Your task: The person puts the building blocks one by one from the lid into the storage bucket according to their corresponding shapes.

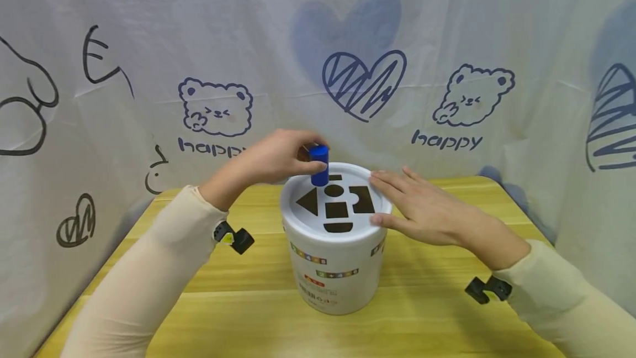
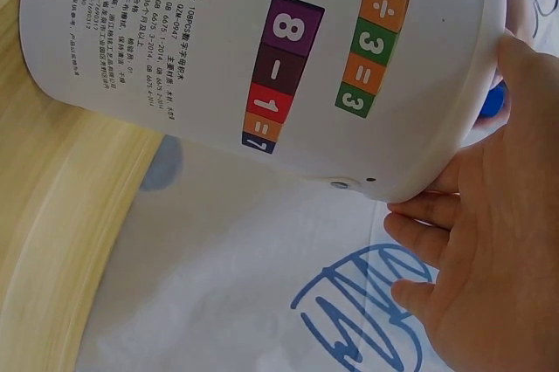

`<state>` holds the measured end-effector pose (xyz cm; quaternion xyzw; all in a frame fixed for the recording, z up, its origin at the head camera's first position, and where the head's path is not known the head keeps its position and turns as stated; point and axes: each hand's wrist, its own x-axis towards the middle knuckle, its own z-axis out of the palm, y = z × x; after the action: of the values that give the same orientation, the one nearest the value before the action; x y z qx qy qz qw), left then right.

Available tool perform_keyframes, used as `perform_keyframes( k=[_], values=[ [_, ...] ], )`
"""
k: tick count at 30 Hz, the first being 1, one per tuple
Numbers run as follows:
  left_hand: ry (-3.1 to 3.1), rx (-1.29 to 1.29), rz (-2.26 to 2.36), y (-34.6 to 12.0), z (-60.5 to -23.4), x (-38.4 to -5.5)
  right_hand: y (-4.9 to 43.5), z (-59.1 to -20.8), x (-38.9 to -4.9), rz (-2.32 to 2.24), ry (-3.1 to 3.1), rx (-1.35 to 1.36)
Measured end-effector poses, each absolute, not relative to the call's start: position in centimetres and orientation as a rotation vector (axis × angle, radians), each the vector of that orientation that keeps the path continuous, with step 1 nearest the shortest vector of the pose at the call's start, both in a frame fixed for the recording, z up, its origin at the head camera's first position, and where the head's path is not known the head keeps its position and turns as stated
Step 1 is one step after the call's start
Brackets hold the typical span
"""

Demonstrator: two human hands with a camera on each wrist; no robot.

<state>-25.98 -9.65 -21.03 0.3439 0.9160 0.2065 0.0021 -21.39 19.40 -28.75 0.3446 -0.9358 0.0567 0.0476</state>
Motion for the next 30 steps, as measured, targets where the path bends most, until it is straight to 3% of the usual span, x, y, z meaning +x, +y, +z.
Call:
perform_keyframes(
  k=[30],
  values=[
    [2.765,1.197,0.441,-7.5,-24.0,-27.6,19.5,-28.7,-21.4,0.156,-2.866,1.048]
  ],
)
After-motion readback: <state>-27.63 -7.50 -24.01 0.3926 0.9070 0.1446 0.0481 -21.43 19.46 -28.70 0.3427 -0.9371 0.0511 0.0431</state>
